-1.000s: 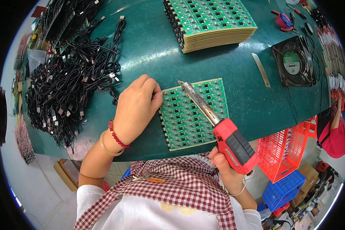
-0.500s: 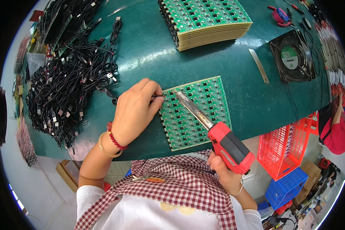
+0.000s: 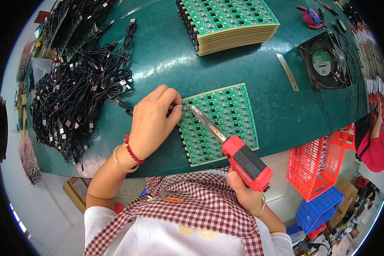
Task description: The person solders USB cables onto a circuit board using a soldering gun, sets the board aside, picks up a new circuit board from a stack, and solders USB cables onto it.
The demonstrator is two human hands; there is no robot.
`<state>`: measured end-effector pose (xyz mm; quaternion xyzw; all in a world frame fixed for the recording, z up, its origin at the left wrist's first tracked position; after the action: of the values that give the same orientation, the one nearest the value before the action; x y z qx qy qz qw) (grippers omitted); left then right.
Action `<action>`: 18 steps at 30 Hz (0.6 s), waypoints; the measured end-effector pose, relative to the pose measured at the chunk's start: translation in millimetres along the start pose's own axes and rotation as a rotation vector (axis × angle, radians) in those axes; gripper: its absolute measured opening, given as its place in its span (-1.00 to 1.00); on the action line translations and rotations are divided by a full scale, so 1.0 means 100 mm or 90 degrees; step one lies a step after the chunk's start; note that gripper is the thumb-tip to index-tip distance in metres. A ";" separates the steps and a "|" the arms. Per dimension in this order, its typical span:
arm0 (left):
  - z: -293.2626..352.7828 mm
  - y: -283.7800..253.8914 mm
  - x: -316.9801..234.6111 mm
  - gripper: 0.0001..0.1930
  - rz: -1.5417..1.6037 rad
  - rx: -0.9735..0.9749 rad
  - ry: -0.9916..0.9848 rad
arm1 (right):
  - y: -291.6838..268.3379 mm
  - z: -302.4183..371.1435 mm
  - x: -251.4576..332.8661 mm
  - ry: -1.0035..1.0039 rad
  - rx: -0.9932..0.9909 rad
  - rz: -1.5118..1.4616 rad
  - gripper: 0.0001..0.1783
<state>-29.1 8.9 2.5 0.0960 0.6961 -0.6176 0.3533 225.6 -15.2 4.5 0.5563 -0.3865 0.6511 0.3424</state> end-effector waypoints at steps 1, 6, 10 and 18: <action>0.00 0.00 0.00 -0.90 -0.007 -0.004 -0.004 | 0.00 0.01 -0.01 -0.018 0.003 0.026 -0.66; 0.01 0.00 -0.01 -0.89 -0.003 -0.008 -0.006 | 0.01 0.02 -0.02 -0.015 0.016 0.033 -0.69; 0.00 0.01 -0.01 -0.89 -0.003 -0.009 -0.010 | 0.00 0.04 0.03 0.008 -0.006 -0.002 -0.71; 0.01 0.02 0.00 -0.88 0.008 -0.023 -0.006 | -0.02 0.07 -0.10 -0.026 0.045 0.034 -0.65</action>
<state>-27.7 8.2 0.9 0.0912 0.7047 -0.6033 0.3622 232.1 -20.5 -4.3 0.5709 -0.3847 0.6617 0.2970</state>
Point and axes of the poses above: each hand's wrist, its own z-axis away from the middle knuckle, its own y-axis out of the palm, x = y × z, the point moved 4 cm from there along -z, towards the middle knuckle, and after that the axes turned 14 degrees about -y, right-handed, at the moved point
